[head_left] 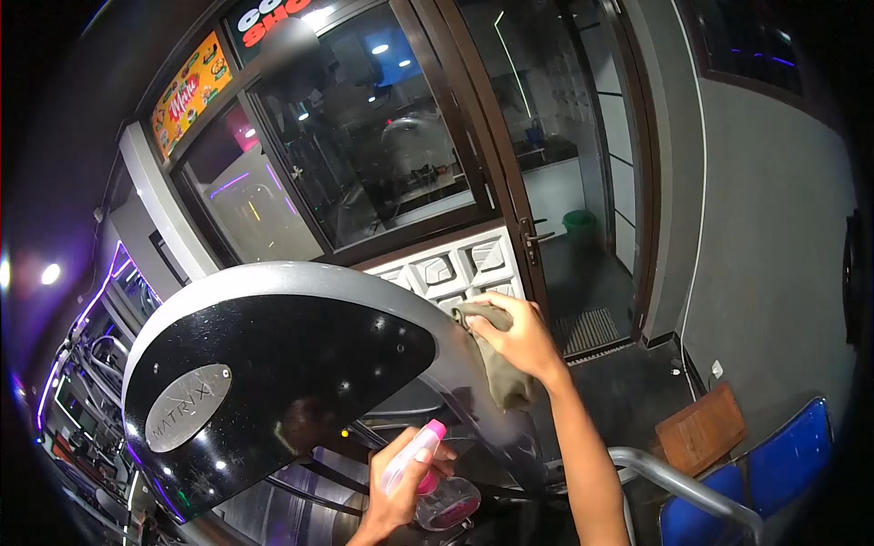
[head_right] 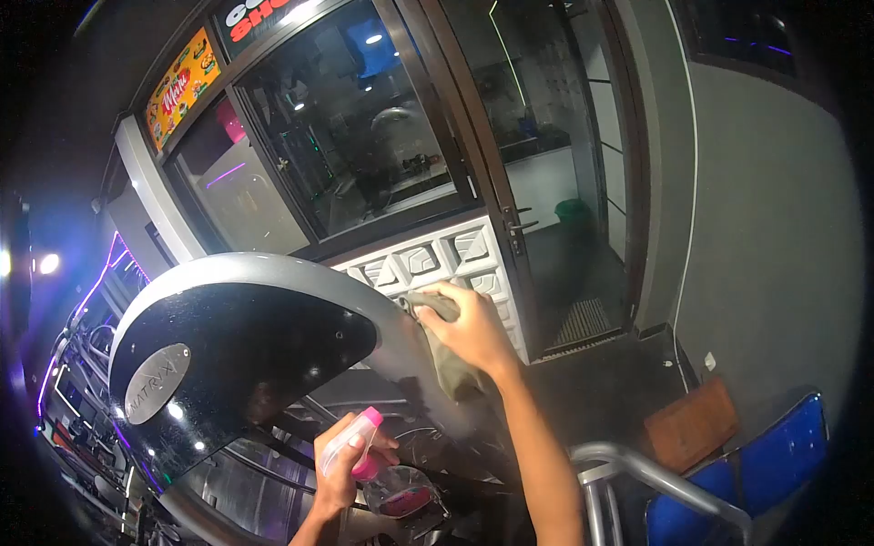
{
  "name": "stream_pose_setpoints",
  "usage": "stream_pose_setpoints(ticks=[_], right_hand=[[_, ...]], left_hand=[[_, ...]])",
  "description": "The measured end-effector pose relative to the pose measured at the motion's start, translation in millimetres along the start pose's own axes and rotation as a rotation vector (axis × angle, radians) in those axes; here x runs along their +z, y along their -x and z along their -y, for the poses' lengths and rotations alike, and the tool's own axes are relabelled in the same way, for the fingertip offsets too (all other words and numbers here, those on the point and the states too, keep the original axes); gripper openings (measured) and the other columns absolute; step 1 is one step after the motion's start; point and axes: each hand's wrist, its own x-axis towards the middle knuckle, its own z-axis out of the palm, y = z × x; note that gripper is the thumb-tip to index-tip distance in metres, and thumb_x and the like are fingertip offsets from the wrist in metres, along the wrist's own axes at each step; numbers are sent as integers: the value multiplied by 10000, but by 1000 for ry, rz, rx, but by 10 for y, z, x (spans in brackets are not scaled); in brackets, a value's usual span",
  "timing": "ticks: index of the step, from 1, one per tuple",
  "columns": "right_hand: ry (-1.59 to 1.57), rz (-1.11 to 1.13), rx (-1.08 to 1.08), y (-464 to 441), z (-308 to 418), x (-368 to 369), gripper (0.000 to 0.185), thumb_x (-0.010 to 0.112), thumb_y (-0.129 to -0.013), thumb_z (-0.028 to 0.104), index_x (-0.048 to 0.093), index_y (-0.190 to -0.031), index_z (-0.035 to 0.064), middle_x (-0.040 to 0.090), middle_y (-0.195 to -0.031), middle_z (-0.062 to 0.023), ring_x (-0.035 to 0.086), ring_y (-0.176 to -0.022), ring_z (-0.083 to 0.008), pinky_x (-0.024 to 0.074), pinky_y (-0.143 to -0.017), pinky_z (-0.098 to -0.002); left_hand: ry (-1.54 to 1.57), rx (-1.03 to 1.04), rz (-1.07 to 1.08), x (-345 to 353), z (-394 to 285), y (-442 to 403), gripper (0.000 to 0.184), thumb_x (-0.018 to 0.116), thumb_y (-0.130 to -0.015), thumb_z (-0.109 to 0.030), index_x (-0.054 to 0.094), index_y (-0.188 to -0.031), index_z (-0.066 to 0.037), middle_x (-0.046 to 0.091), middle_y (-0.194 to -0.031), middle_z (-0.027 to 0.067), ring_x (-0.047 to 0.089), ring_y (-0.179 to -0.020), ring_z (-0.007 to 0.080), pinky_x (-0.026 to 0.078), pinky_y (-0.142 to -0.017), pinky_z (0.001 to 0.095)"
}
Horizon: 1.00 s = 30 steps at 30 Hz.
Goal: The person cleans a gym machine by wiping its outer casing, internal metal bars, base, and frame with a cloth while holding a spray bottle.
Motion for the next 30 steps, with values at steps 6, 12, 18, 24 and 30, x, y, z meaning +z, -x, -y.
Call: stream_pose_setpoints(ticks=[6, 12, 18, 24, 30], right_hand=[[174, -65, -20, 599, -15, -165, 246, 767, -777, 158, 697, -980, 38, 727, -947, -142, 708, -897, -285, 532, -762, -353], [378, -165, -360, 534, 285, 0, 379, 812, -652, 72, 715, -1018, 93, 706, -961, -79, 668, -860, -265, 532, -760, -357], [416, -293, -413, 609, 483, 331, 433, 852, -583, 52, 699, -982, 122, 688, -992, -58, 653, -890, -268, 534, -779, -361], [665, -207, -436, 1182, 158, 264, 421, 880, -564, 116, 731, -947, 207, 649, -1021, 1, 641, -855, -197, 562, -686, -322], [758, -327, -559, 920, 357, 461, 412, 815, -594, 83, 732, -980, 200, 655, -996, 34, 634, -858, -181, 560, -635, -315]], left_hand=[[125, 129, 4, -63, 311, 22, 440, 519, -979, -361, 640, -960, 62, 704, -876, 169, 685, -684, 210, 543, -635, 324], [207, 154, -1, -80, 464, -7, 456, 535, -945, -375, 650, -931, 67, 703, -860, 171, 674, -665, 202, 530, -621, 309], [245, 102, -2, -123, 522, -10, 451, 555, -895, -365, 664, -923, 72, 702, -858, 162, 660, -666, 195, 517, -634, 295], [280, 99, 80, -197, 561, 108, 433, 545, -892, -336, 666, -944, 77, 697, -851, 153, 648, -657, 186, 508, -625, 307], [281, 129, 125, -138, 690, 243, 433, 529, -908, -344, 666, -933, 66, 703, -862, 149, 647, -649, 181, 507, -621, 310]])
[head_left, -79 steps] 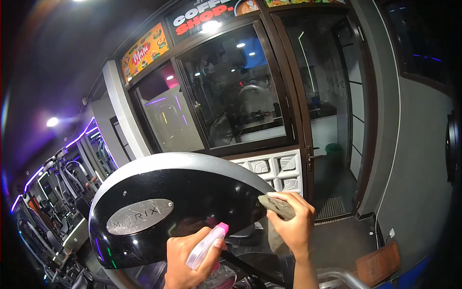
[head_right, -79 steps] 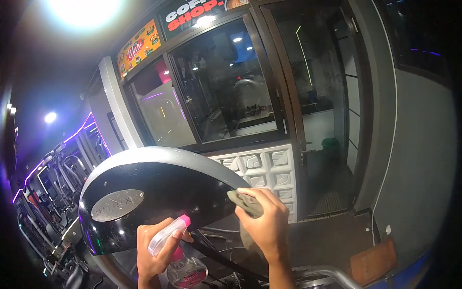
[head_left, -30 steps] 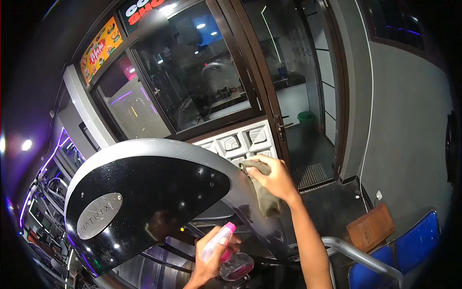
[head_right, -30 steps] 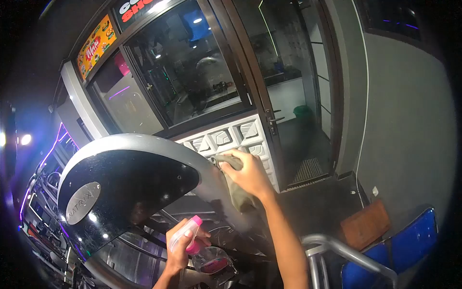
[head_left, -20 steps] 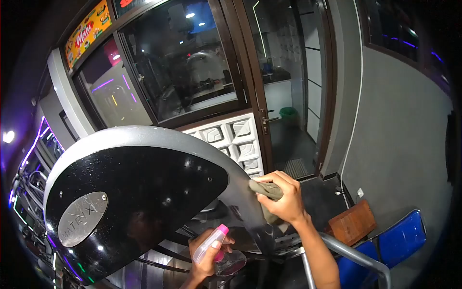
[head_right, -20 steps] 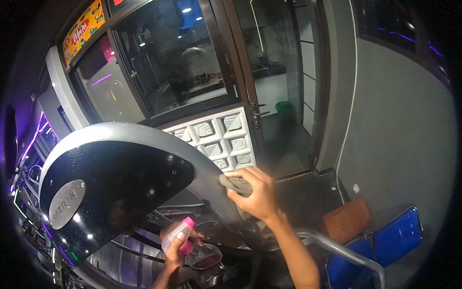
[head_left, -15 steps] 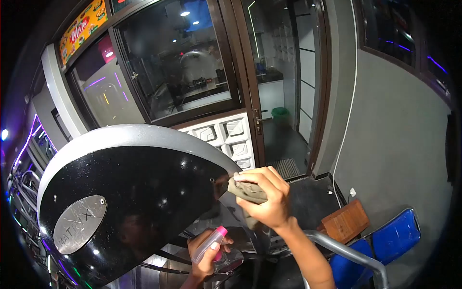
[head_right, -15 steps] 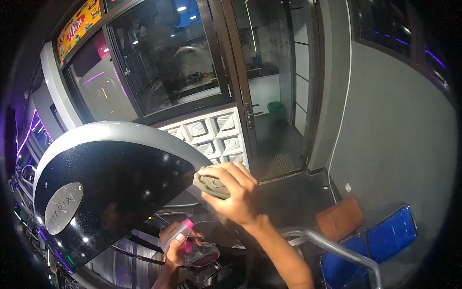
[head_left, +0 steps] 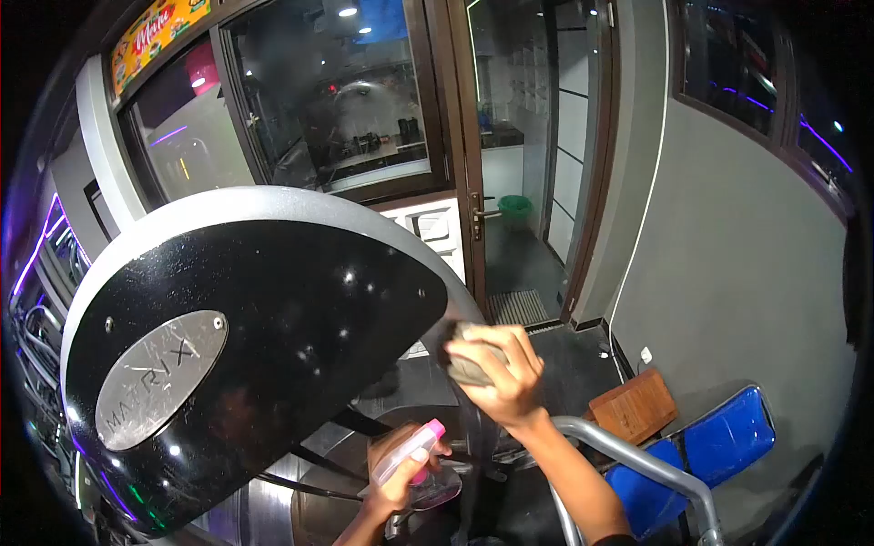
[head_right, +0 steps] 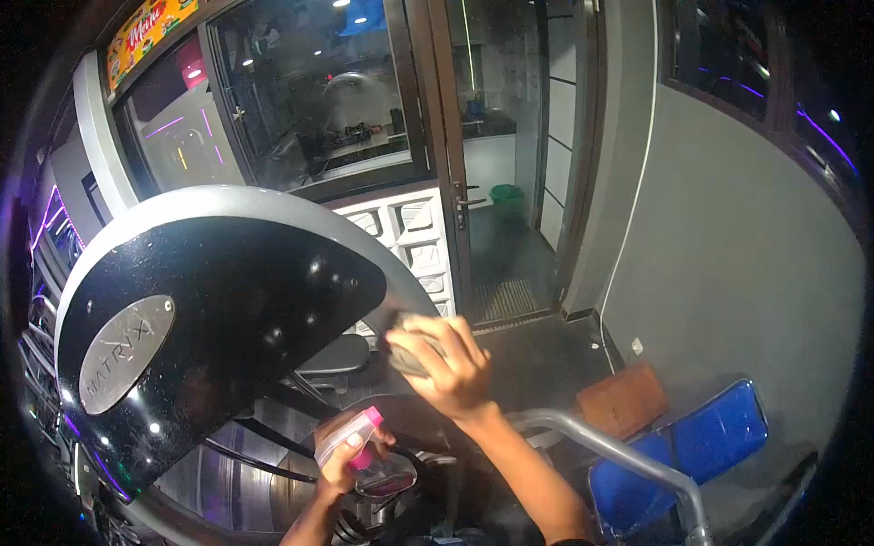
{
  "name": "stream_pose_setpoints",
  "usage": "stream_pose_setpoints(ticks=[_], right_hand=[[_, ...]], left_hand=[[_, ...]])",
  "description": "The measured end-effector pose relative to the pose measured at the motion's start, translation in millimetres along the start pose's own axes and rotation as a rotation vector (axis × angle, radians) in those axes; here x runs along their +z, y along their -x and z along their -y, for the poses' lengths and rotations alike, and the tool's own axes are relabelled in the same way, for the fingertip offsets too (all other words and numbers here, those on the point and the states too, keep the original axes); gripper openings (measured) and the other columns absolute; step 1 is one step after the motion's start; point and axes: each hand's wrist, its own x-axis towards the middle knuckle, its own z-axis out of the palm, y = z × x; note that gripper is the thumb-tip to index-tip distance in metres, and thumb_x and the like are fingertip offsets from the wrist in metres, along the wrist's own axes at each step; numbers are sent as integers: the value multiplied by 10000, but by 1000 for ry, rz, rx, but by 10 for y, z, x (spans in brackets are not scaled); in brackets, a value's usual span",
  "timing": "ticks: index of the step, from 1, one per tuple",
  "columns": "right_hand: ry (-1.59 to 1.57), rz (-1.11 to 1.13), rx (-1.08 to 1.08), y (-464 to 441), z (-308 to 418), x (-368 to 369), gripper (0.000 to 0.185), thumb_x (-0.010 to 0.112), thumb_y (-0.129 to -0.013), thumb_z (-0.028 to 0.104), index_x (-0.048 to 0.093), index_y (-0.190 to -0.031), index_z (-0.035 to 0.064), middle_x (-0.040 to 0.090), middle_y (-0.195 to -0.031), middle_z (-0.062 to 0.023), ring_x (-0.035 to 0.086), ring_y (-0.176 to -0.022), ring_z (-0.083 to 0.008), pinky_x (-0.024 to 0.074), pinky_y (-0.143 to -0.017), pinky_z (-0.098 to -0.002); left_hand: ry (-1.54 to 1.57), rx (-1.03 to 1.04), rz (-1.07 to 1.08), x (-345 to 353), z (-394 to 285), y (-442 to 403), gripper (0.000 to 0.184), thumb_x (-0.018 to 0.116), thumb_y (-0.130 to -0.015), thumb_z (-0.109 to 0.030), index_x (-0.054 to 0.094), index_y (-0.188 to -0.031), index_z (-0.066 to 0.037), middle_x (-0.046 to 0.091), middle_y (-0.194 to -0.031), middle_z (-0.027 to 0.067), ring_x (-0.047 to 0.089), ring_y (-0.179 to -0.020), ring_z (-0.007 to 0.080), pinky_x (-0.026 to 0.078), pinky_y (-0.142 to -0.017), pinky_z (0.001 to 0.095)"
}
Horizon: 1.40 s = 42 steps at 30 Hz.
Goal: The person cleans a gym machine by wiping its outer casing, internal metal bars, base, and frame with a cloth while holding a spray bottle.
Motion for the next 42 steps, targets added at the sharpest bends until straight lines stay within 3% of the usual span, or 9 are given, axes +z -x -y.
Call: stream_pose_setpoints(ticks=[5, 11, 15, 23, 27, 32, 37, 39, 42], right_hand=[[54, -43, -42, -82, 91, 100, 401, 781, -611, 86, 705, -996, 170, 657, -1023, 42, 634, -901, -186, 574, -644, -315], [85, 304, -5, 468, 19, -187, 433, 783, -590, 74, 699, -1003, 173, 618, -1062, 50, 613, -923, -180, 572, -594, -326], [75, 378, -29, 552, -2, -228, 450, 788, -579, 66, 698, -1005, 175, 604, -1069, 46, 609, -934, -184, 579, -597, -315], [-38, 94, 5, -139, 96, 34, 403, 768, -644, 59, 706, -1029, 160, 646, -1065, 27, 623, -941, -196, 576, -658, -321], [-17, 174, 39, 167, 134, -76, 412, 768, -612, 50, 732, -995, 195, 634, -1049, 35, 623, -932, -195, 575, -649, -323], [29, 427, 20, 943, -35, -231, 402, 792, -613, 79, 736, -986, 218, 632, -1037, 46, 618, -910, -197, 578, -629, -337], [-157, 377, 109, 938, -145, -305, 435, 798, -602, 90, 736, -1015, 213, 643, -1030, 53, 620, -915, -177, 587, -641, -317], [-193, 177, 155, 704, -132, -228, 432, 820, -611, 71, 737, -1012, 208, 657, -1013, 31, 637, -880, -188, 569, -699, -324], [-261, 74, 256, 409, -175, -191, 465, 855, -591, 46, 730, -1020, 173, 672, -1029, 1, 666, -914, -214, 556, -774, -335]], left_hand=[[54, 28, -31, 42, -30, 120, 446, 533, -911, -367, 651, -933, 63, 701, -837, 167, 635, -597, 198, 497, -603, 302], [83, -18, -124, 54, -81, 222, 461, 550, -900, -390, 644, -923, 61, 696, -830, 182, 640, -602, 209, 496, -579, 304], [48, -1, -136, 44, -37, 266, 471, 546, -904, -397, 640, -917, 64, 693, -826, 184, 645, -605, 213, 500, -574, 307], [78, -57, -138, 64, 129, 314, 428, 557, -910, -357, 638, -908, 63, 692, -825, 185, 647, -604, 216, 507, -553, 309], [74, -76, -145, 72, 123, 289, 415, 562, -907, -346, 641, -907, 61, 691, -825, 185, 642, -600, 210, 505, -547, 306], [127, -106, -140, 0, 238, 348, 401, 570, -905, -336, 644, -908, 58, 692, -830, 179, 637, -596, 197, 498, -538, 299], [24, -175, -184, 50, 214, 356, 386, 568, -927, -319, 655, -895, 56, 692, -829, 159, 628, -587, 174, 491, -532, 285], [24, -203, -211, 63, 186, 329, 389, 569, -936, -320, 659, -892, 56, 692, -826, 149, 626, -582, 168, 488, -530, 280], [-24, -204, -191, 104, 195, 294, 399, 581, -947, -329, 667, -881, 55, 687, -817, 137, 626, -580, 167, 488, -528, 277]])
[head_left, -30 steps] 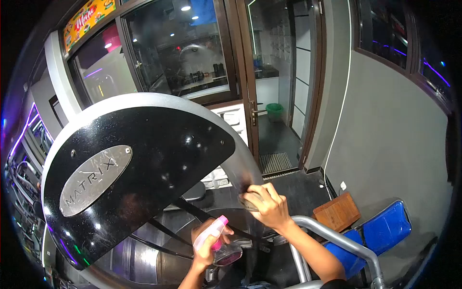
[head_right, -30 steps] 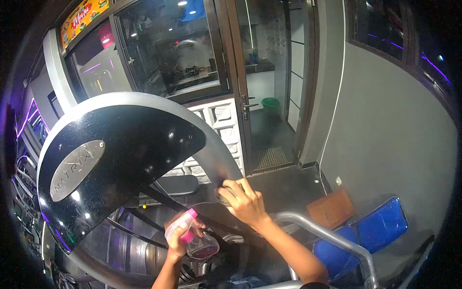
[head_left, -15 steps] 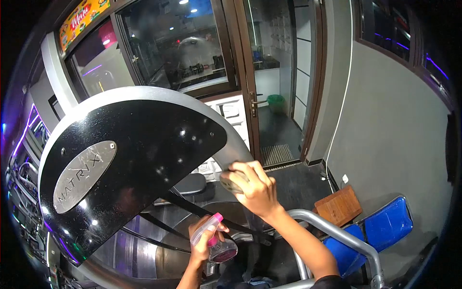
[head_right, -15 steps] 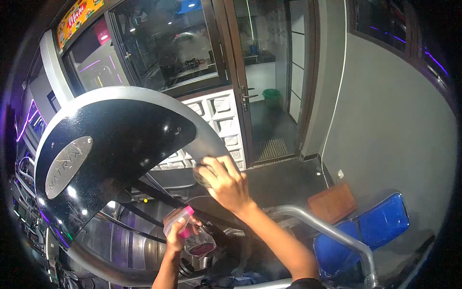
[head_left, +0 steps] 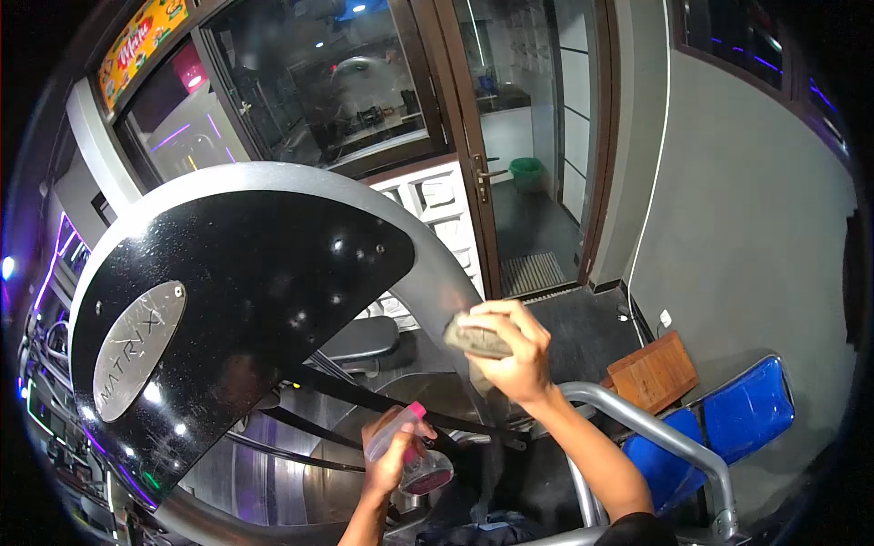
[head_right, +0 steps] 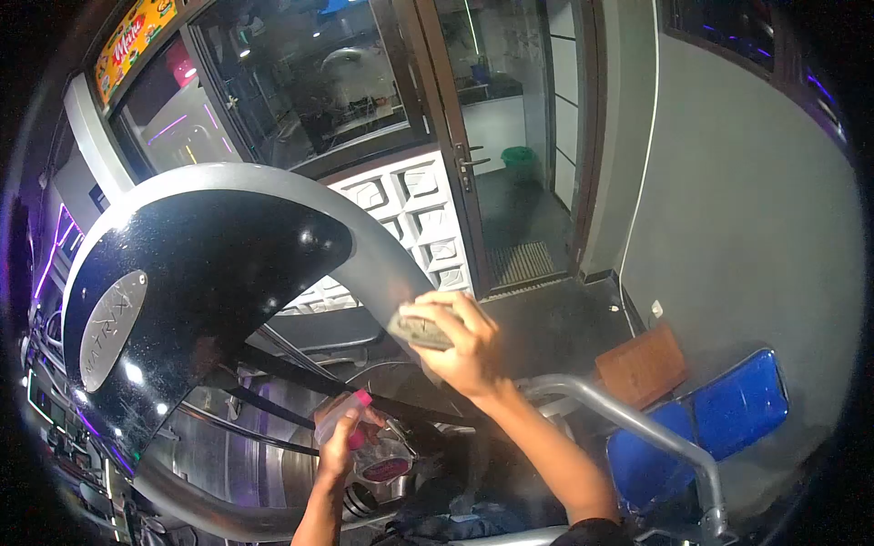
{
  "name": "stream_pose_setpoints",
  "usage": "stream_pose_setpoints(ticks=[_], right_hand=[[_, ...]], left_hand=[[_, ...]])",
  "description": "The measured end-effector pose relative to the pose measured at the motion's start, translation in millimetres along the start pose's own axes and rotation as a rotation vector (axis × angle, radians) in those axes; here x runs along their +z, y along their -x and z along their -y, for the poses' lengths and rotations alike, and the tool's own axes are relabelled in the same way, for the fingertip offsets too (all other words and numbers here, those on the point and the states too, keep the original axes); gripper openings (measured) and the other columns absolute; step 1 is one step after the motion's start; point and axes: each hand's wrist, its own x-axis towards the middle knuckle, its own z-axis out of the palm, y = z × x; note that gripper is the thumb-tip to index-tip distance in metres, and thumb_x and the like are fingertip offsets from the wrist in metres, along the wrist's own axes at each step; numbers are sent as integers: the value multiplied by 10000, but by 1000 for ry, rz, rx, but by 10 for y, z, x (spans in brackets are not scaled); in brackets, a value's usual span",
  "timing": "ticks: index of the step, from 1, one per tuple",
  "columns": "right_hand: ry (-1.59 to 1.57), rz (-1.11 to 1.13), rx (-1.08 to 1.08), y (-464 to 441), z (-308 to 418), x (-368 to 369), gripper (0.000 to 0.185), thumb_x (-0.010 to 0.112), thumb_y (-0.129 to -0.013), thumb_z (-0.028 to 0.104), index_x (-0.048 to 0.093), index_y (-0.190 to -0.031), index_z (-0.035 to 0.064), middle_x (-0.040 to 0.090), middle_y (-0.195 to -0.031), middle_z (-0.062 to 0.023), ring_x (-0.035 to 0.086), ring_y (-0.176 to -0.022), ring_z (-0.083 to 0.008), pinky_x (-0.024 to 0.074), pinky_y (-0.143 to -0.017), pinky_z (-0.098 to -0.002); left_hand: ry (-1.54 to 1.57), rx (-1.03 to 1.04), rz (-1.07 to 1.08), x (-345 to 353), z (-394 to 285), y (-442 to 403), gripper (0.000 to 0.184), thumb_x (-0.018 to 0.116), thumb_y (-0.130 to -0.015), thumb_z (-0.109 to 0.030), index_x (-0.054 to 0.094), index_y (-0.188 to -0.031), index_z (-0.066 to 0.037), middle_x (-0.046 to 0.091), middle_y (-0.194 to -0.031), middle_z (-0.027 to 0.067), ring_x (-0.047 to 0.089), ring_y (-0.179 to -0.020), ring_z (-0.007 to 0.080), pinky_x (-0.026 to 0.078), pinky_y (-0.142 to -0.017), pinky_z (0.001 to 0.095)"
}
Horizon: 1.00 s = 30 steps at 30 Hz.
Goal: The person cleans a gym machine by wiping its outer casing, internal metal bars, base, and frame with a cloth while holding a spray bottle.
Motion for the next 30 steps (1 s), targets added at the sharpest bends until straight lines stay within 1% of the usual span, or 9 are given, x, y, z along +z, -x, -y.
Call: stream_pose_setpoints(ticks=[3, 9, 13, 14, 20, 24, 26, 27, 30], right_hand=[[-33, -62, 85, 5, -69, -17, 463, 848, -607, 15, 714, -1035, 128, 677, -1057, -26, 674, -957, -236, 554, -824, -340], [-125, 68, 166, 726, -549, -170, 417, 794, -609, -50, 669, -995, 50, 673, -1028, -128, 683, -962, -290, 542, -857, -359], [-187, 94, 270, 804, -610, -193, 349, 749, -645, -41, 661, -975, 33, 677, -981, -125, 683, -917, -280, 534, -834, -348], [-181, 94, 272, 738, -621, -184, 334, 783, -681, 6, 679, -992, 70, 687, -989, -86, 688, -927, -257, 536, -816, -347], [-273, 76, 205, 10, -527, -103, 314, 758, -740, 24, 674, -1043, 28, 689, -1043, -104, 681, -992, -256, 512, -881, -332], [-471, 181, 408, -57, -577, -123, 243, 700, -828, -1, 657, -1065, -29, 699, -1039, -89, 657, -1013, -159, 504, -910, -313], [-569, 258, 592, 192, -828, -109, 252, 691, -898, 83, 656, -1121, -31, 701, -1077, -75, 632, -1048, -134, 491, -937, -305], [-564, 256, 599, 340, -964, -111, 252, 691, -898, 83, 656, -1121, -31, 701, -1077, -75, 632, -1048, -134, 491, -937, -305], [-488, 492, 874, 950, -1510, -99, 496, 739, -890, 262, 619, -1255, -51, 665, -1250, -149, 594, -1179, -210, 430, -1035, -342]], left_hand=[[2, 11, 16, 8, 7, -28, 396, 592, -950, -334, 671, -882, 48, 682, -809, 129, 623, -582, 162, 491, -529, 281], [-1, -2, 67, -44, 76, -54, 366, 618, -934, -331, 673, -887, 28, 682, -804, 123, 612, -583, 152, 482, -532, 282], [-40, -66, 51, 6, 75, -53, 350, 624, -928, -328, 661, -874, 16, 682, -801, 119, 604, -577, 150, 460, -535, 282], [-38, -77, 52, 17, 96, -54, 347, 623, -929, -327, 658, -870, 13, 681, -799, 118, 603, -581, 148, 454, -536, 282], [-51, -87, 71, 42, 143, -88, 331, 627, -927, -314, 657, -896, 15, 681, -800, 121, 606, -615, 144, 466, -559, 292], [-42, -90, 79, 60, 146, -110, 324, 619, -933, -298, 659, -900, 22, 679, -803, 120, 601, -608, 143, 468, -560, 292], [-17, -32, 66, 55, 185, -99, 329, 610, -941, -292, 660, -895, 30, 669, -798, 119, 596, -599, 143, 461, -549, 284], [-14, -38, 71, 48, 195, -97, 329, 610, -941, -292, 660, -895, 30, 669, -798, 119, 596, -599, 143, 461, -549, 284], [-71, 42, 69, 19, 246, -93, 334, 603, -951, -287, 660, -888, 36, 658, -794, 118, 595, -599, 144, 457, -543, 279]])
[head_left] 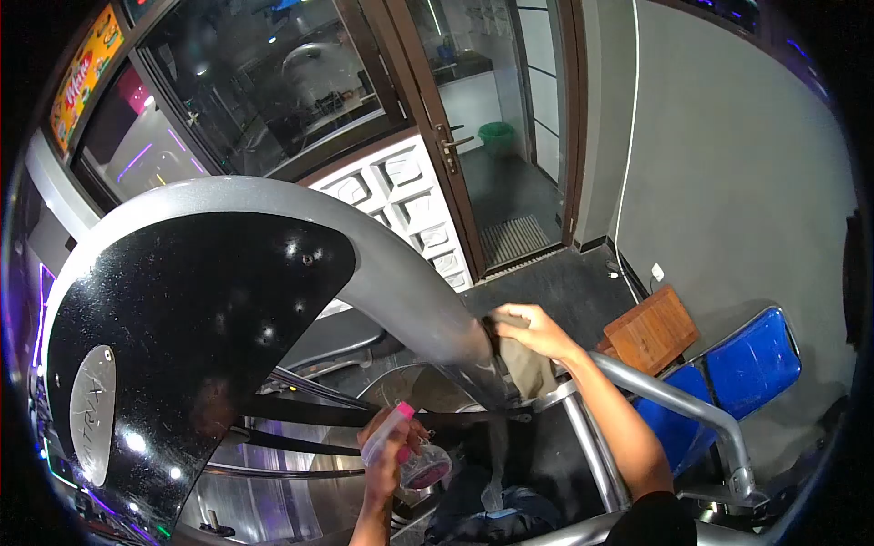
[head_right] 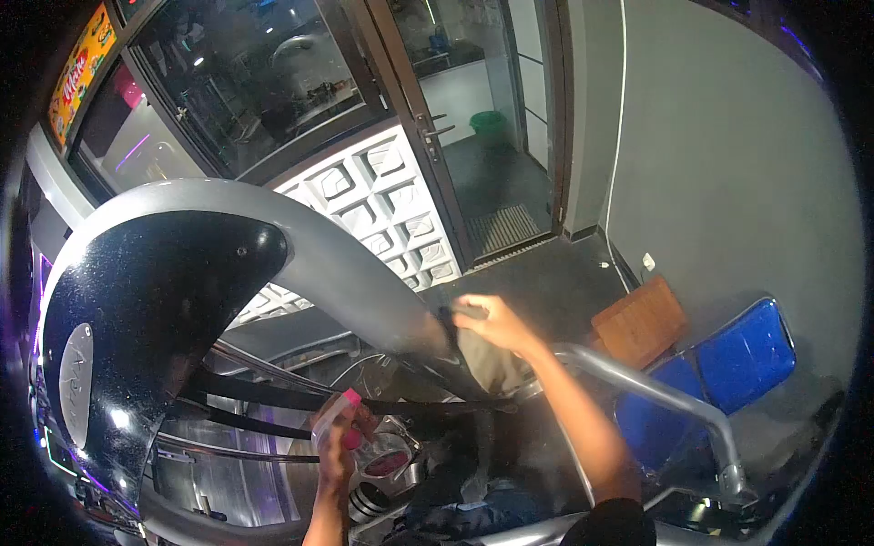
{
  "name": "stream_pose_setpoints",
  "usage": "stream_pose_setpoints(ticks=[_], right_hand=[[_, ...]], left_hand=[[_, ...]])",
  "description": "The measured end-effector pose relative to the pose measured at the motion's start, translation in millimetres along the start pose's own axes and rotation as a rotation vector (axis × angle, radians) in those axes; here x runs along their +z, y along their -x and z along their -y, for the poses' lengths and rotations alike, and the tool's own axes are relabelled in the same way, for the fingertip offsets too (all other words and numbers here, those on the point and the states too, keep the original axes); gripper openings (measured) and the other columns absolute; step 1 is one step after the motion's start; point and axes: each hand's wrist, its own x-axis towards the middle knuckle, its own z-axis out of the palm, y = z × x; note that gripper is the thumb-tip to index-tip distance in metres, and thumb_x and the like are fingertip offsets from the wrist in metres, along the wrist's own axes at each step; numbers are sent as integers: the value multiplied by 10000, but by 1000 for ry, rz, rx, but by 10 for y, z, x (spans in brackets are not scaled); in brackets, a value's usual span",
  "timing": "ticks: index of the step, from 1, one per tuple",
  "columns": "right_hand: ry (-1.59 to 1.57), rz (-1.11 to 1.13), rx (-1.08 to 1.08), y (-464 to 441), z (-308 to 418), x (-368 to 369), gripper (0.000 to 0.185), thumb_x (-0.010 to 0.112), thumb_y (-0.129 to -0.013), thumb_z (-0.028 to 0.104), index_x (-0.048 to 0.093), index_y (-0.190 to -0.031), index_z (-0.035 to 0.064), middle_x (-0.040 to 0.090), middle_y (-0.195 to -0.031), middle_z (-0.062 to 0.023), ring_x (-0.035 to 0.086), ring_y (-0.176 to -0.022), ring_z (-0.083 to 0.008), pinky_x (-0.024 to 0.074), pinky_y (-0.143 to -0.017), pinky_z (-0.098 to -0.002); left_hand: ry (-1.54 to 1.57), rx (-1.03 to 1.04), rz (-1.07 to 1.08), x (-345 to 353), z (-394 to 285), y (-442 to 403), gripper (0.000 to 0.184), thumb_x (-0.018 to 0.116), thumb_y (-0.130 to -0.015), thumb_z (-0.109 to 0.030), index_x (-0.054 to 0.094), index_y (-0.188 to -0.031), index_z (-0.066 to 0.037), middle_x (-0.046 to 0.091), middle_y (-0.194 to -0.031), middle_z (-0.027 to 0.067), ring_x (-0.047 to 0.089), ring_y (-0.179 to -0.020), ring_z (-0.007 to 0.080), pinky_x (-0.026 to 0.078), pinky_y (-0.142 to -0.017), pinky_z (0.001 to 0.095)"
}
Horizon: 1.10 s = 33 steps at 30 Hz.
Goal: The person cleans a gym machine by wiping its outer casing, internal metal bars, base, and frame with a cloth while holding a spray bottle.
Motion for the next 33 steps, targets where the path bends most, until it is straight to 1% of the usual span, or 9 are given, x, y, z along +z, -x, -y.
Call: stream_pose_setpoints(ticks=[5, 6, 9, 13, 15, 17, 23, 29, 33], right_hand=[[-102, 12, 127, 94, 197, 5, 552, 740, -889, 297, 600, -1302, -41, 641, -1291, -163, 561, -1232, -221, 402, -1069, -350], [-106, -40, 57, 76, 374, 72, 369, 708, -923, 227, 668, -1209, -2, 692, -1155, -62, 609, -1100, -141, 441, -1004, -300], [-177, -75, -223, 23, 895, 228, 326, 698, -915, 169, 662, -1183, -13, 701, -1097, -72, 625, -1052, -129, 469, -958, -286], [-258, -181, -333, 239, 1282, 469, 235, 700, -861, 78, 655, -1076, -6, 697, -1077, -73, 630, -1047, -153, 489, -929, -316], [194, -338, -676, 295, 1199, 500, 275, 728, -772, 2, 650, -1035, 5, 681, -1066, -99, 644, -1047, -217, 505, -912, -338], [302, -374, -711, 425, 1000, 539, 383, 782, -652, -25, 658, -1009, 40, 652, -1102, -130, 651, -1041, -297, 526, -900, -376], [552, -212, -667, 787, 317, 456, 484, 872, -610, 67, 712, -1051, 187, 594, -1110, -38, 656, -1008, -239, 567, -824, -381], [664, -385, -906, 601, 907, 608, 502, 868, -561, 72, 751, -1034, 191, 614, -1022, 1, 631, -953, -202, 573, -732, -341], [849, -464, -1042, 483, 1341, 754, 427, 810, -635, 97, 757, -1040, 222, 634, -1039, 22, 622, -983, -178, 578, -692, -289]], left_hand=[[59, -39, -10, 9, 85, 21, 357, 598, -961, -304, 662, -904, 43, 656, -799, 118, 602, -619, 142, 463, -550, 281], [61, -40, -8, 27, 81, 25, 357, 598, -961, -304, 662, -904, 43, 656, -799, 118, 602, -619, 142, 463, -550, 281], [105, -107, -19, 37, 59, 36, 356, 600, -955, -295, 662, -911, 52, 657, -807, 119, 603, -621, 139, 467, -552, 280], [135, -57, 26, -11, 130, 35, 317, 592, -953, -255, 662, -927, 53, 660, -813, 121, 601, -612, 140, 470, -550, 279], [142, -24, 42, -45, 138, 32, 306, 587, -954, -243, 660, -925, 52, 660, -813, 123, 600, -607, 141, 469, -548, 279], [75, -11, 62, -75, 63, 25, 293, 584, -952, -229, 655, -910, 52, 657, -808, 129, 598, -598, 142, 469, -545, 277], [111, -82, 19, -126, 69, 110, 286, 591, -949, -227, 651, -883, 45, 642, -782, 114, 596, -594, 144, 467, -544, 281], [116, -45, 74, -204, 236, 189, 280, 588, -949, -219, 648, -878, 45, 645, -777, 114, 590, -597, 150, 469, -559, 283], [123, -91, 79, -230, 154, 206, 286, 601, -944, -234, 649, -885, 42, 651, -790, 119, 590, -603, 152, 469, -558, 283]])
